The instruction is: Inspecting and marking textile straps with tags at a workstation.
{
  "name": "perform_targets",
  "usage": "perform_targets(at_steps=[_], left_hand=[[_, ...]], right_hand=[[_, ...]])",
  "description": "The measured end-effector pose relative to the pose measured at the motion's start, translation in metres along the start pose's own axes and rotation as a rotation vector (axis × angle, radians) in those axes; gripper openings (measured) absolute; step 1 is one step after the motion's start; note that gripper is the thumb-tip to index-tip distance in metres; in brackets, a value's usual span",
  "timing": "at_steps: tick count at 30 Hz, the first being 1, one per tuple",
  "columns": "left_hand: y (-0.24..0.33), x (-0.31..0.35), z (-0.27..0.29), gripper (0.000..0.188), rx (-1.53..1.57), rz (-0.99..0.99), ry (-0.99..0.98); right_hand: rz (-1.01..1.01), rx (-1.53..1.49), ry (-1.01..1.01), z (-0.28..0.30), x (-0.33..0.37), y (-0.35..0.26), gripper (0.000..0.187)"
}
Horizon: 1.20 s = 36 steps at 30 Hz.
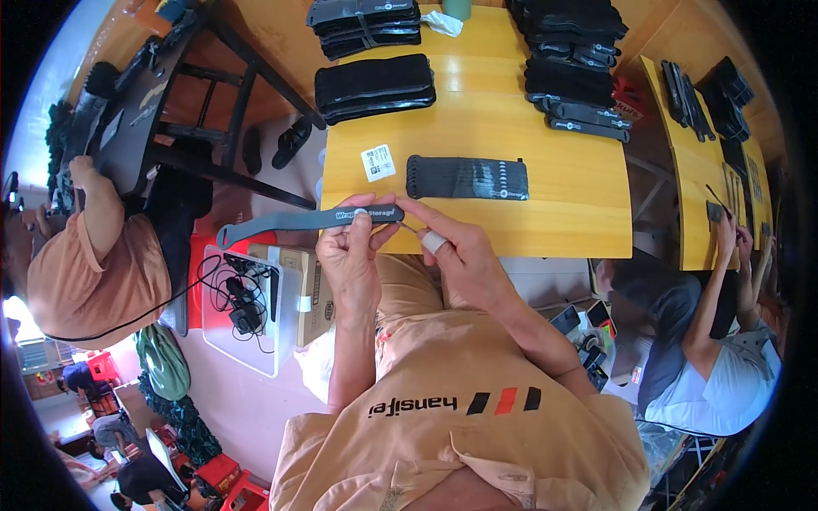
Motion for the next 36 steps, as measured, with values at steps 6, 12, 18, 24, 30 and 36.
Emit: perform_targets(at_steps=[6,12,18,24,30,36], left_hand=[[-0.003,0.004,0.001,0.020,-0.044,0.035,0.027],[-0.003,0.003,0.000,0.019,-0.030,0.012,0.013],[-0.003,0.008,-0.009,0.017,-0.211,-0.122,0.095],[-0.005,0.009,-0.008,0.017,-0.051,-0.024,0.111],[-0.007,0.009,-0.011,0.015,0.070,0.028,0.091],[-0.015,0.006,-0.008,0.014,0.080,0.044,0.143]], right_hand=[[0.027,-0.065,-0.010,0.000,0.002,0.001,0.046],[0.034,-0.024,-0.018,0.002,0.001,0.004,0.048],[-0.056,0.018,0.016,0.000,0.001,-0.001,0.047],[0.129,0.015,0.071,-0.005,0.006,0.006,0.046],[0.112,0.116,0.103,-0.005,0.005,0.015,0.048],[0.282,0.363,0.193,-0.011,0.007,0.016,0.046]])
Point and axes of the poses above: each hand's wrist, its own x-axis away from the middle knuckle, its own z-axis out of the back of the hand, y = z × x, the point moved 1 cm from there along -x, towards the middle knuckle, and after that the axes turned 13 degrees about -x, right-handed, at the moved point
